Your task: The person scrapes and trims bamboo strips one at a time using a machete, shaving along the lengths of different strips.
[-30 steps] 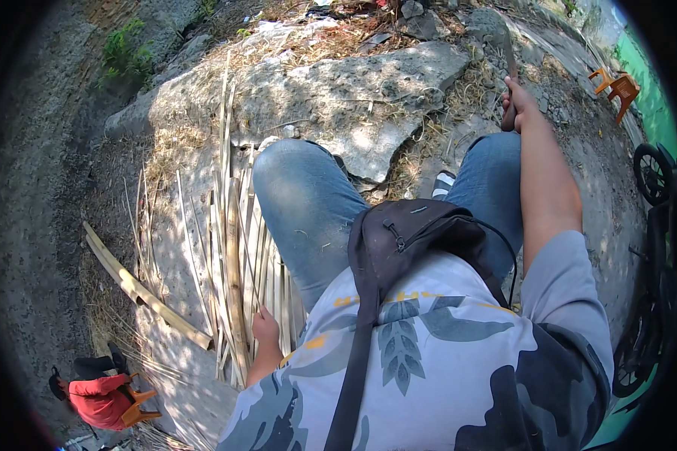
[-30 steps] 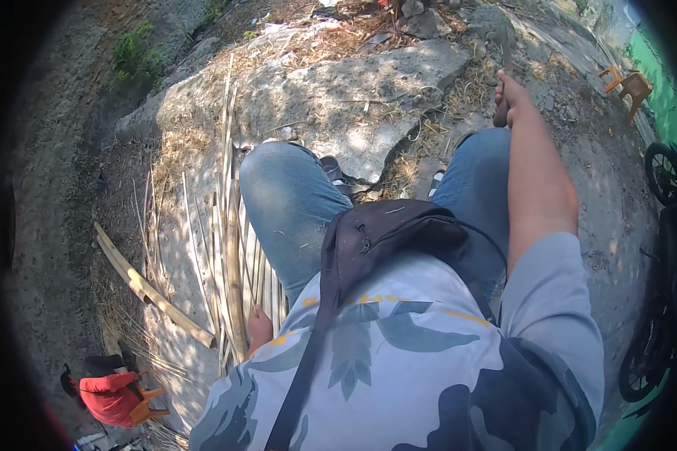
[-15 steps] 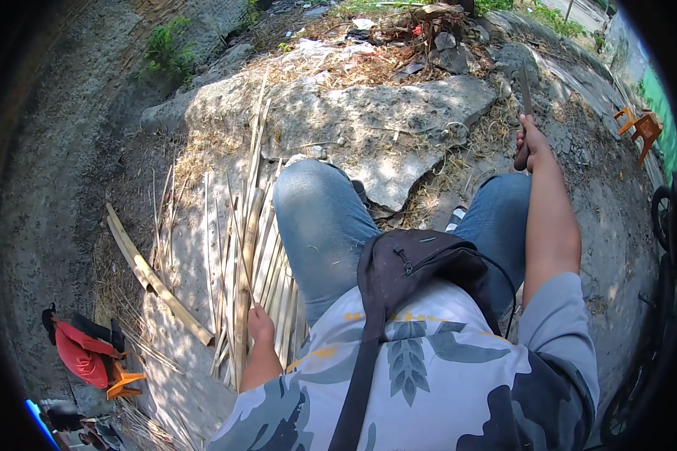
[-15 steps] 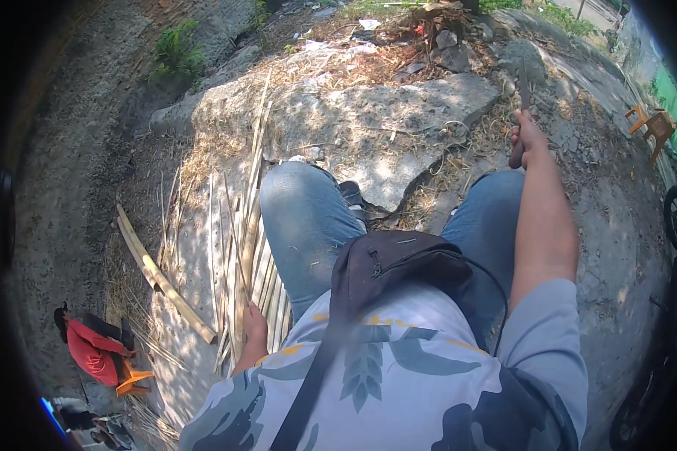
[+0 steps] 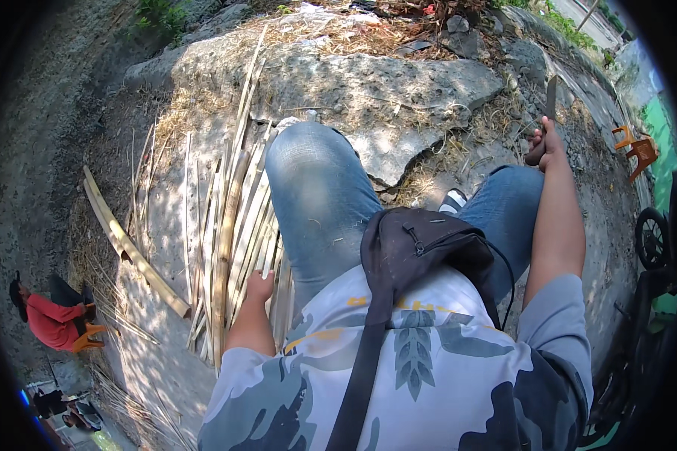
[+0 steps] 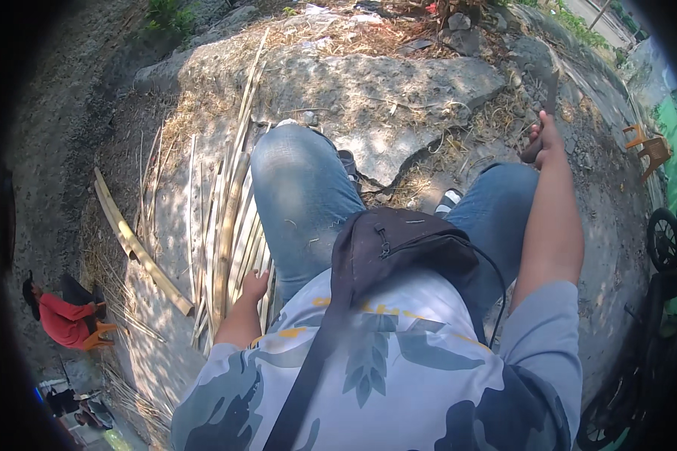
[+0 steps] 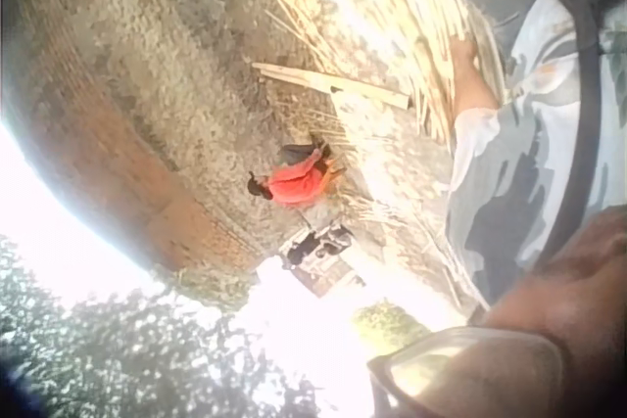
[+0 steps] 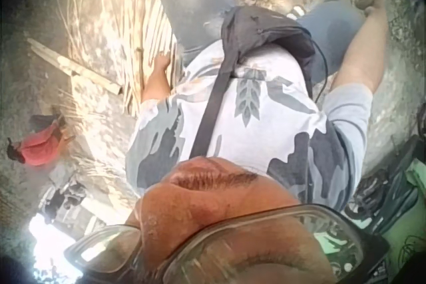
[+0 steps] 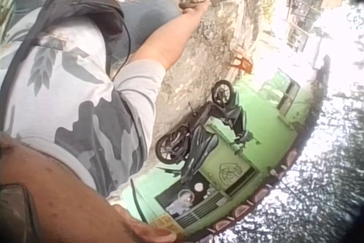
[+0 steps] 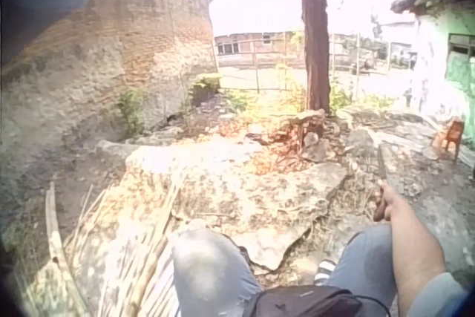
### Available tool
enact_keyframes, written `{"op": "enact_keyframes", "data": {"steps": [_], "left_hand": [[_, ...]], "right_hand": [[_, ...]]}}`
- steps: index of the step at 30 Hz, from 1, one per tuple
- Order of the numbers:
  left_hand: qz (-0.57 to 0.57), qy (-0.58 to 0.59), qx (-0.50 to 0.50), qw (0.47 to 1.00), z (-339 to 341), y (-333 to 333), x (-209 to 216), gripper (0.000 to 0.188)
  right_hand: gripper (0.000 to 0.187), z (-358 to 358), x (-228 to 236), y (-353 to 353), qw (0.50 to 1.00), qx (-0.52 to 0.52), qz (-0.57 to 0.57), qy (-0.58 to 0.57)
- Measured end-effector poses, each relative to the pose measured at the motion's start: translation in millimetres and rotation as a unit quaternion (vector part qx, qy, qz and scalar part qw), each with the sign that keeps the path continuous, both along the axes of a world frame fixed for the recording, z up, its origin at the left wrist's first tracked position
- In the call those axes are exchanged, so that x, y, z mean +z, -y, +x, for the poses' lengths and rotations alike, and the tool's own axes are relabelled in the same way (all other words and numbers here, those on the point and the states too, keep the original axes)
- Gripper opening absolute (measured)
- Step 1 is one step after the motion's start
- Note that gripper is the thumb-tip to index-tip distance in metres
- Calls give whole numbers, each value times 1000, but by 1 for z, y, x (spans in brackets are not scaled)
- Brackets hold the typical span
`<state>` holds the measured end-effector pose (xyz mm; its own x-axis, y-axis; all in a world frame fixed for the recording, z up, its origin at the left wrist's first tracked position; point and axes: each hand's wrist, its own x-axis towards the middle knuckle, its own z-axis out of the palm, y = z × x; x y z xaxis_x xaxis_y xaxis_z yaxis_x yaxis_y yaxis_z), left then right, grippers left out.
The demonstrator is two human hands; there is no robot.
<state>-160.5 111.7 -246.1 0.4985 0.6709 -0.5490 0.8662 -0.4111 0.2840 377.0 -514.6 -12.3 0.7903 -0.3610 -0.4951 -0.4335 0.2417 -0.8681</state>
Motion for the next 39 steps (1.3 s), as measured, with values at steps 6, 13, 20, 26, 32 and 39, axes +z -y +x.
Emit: {"op": "enact_keyframes", "data": {"steps": [6, 13, 20, 26, 32, 39], "left_hand": [[66, -2, -27, 997, 17, -19, -23, 76], [28, -41, -42, 998, 39, -32, -35, 82], [-59, -118, -49, 990, 31, -40, -57, 87], [50, -120, -24, 991, 42, -17, -32, 79], [-3, -149, -75, 986, 32, -20, -53, 76], [23, -98, -39, 994, 23, 0, -40, 62]], "right_hand": [[38, -1, 4, -3, 1000, -14, -23, -7], [40, 6, 14, -4, 999, -21, -24, -24], [40, -1, 21, -18, 998, -18, -50, -15], [40, -11, 29, -20, 998, -22, -64, 4], [35, -6, 27, -4, 999, -22, 1, -37], [44, -8, 32, -20, 998, -29, -39, -42]]}}
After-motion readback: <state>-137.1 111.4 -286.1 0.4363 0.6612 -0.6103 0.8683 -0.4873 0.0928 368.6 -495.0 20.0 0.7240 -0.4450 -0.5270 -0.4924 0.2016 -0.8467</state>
